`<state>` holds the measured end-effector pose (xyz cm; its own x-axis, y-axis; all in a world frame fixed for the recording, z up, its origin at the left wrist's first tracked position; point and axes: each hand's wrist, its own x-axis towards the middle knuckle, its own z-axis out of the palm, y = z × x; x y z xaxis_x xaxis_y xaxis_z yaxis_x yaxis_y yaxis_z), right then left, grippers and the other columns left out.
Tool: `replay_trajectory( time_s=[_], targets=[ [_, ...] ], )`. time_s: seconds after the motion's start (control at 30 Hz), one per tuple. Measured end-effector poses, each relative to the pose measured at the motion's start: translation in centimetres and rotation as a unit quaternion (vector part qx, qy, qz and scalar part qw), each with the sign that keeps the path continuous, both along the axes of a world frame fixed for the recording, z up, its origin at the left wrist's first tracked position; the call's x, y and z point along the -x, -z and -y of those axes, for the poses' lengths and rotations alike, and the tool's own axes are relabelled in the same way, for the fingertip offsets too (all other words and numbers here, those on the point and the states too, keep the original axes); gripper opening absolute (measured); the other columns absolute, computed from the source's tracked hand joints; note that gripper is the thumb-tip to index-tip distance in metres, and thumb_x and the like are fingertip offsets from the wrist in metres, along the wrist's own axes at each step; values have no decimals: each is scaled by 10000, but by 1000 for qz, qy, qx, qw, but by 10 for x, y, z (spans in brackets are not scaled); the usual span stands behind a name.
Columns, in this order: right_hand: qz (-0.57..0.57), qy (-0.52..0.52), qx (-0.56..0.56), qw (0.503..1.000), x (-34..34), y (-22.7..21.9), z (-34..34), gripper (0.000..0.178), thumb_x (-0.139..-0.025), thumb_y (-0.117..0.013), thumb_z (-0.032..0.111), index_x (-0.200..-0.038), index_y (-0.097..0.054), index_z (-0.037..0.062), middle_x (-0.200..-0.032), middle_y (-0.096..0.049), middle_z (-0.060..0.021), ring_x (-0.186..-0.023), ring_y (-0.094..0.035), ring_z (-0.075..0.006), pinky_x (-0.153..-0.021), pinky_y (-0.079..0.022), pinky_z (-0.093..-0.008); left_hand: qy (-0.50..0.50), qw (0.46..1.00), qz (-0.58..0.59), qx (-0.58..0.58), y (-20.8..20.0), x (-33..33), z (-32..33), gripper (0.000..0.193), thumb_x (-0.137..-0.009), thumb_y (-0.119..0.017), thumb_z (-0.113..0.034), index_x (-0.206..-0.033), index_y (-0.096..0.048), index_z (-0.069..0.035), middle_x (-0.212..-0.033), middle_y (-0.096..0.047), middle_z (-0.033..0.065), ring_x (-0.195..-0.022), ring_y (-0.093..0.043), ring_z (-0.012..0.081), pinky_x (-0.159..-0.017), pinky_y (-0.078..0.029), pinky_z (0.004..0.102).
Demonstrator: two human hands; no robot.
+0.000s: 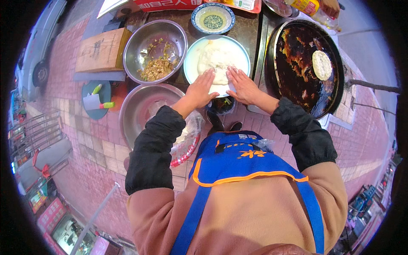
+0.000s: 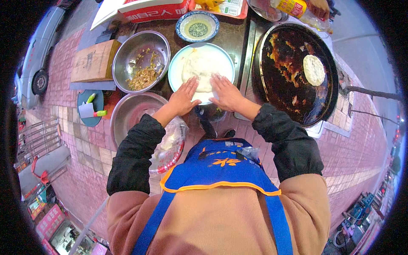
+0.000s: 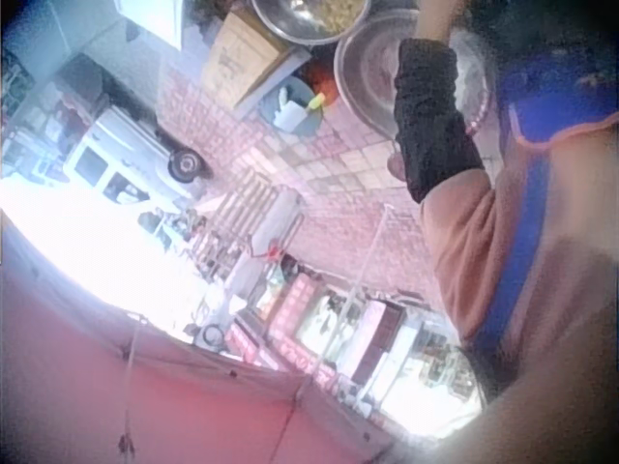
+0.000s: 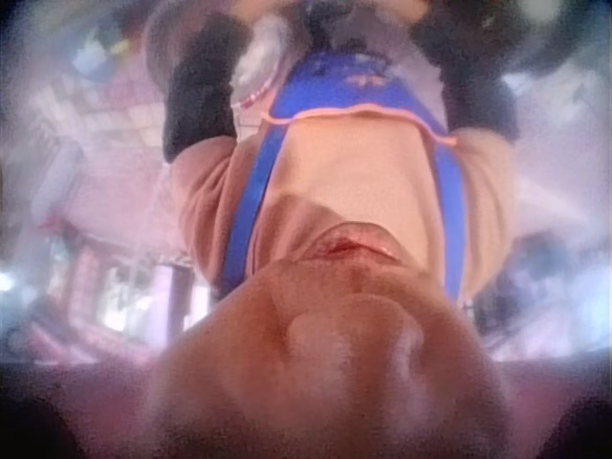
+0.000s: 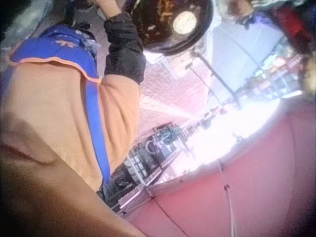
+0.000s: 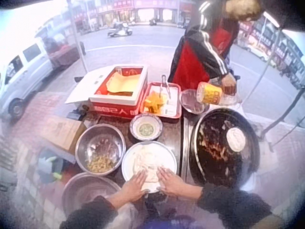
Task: The person prepares sandwiches at a street food stall. They flatten dough, add fillings, and place the sandwiches on a griddle to cook, using a spatula to flip them.
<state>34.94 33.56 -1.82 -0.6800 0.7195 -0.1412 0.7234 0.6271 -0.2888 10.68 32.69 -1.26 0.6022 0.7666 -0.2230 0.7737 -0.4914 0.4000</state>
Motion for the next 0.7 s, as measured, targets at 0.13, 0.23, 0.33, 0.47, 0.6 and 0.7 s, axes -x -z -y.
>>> replay_trajectory(
  time_s=[0.13,0.23,0.33,0.47,0.6,0.7],
  targets=[
    [25,-55,-24,998,-9,-5,9,737,-936,-482,469,-1417,-334,-71,-1471,-354,-263,-1404,-292,-363,-1176,-180,-458,37,999,-38,10,-2,-1,13,768,-960,-446,-490,-1474,-244,44,-1561,-197,219,-1459,-177,327,-1185,-169,414],
    [17,-39,-16,999,-19,-12,6,693,-947,-476,448,-1396,-375,-69,-1455,-396,-240,-1389,-333,-334,-1170,-196,-457,18,999,-24,20,-1,4,14,762,-948,-476,-483,-1469,-264,31,-1563,-201,209,-1451,-202,331,-1179,-188,415],
    [15,-53,-2,998,-29,-22,0,570,-947,-495,397,-1353,-468,-2,-1429,-450,-204,-1342,-408,-315,-1140,-254,-464,41,998,-43,9,-2,15,16,717,-950,-486,-462,-1449,-307,22,-1552,-232,208,-1433,-241,352,-1161,-230,428],
    [-67,31,-21,997,-28,-20,-36,252,-893,-536,234,-1051,-628,61,-1038,-641,-177,-1009,-612,-354,-856,-489,-461,-43,997,64,13,-4,14,-2,572,-926,-548,-381,-1342,-464,2,-1409,-438,231,-1300,-429,371,-1066,-365,435],
    [-130,169,-96,972,-3,5,-94,120,-823,-577,109,-901,-630,34,-886,-648,-181,-812,-640,-384,-703,-525,-460,-172,973,153,-15,2,-4,-60,408,-860,-640,-228,-1205,-581,-18,-1213,-590,213,-1110,-568,372,-932,-464,453],
    [-124,214,-82,966,19,21,-133,157,-794,-606,111,-918,-642,22,-905,-652,-196,-807,-634,-396,-708,-515,-462,-195,955,211,-73,11,-22,-116,385,-806,-680,-135,-1164,-599,-18,-1139,-621,197,-1047,-597,364,-893,-479,458]
  ],
)
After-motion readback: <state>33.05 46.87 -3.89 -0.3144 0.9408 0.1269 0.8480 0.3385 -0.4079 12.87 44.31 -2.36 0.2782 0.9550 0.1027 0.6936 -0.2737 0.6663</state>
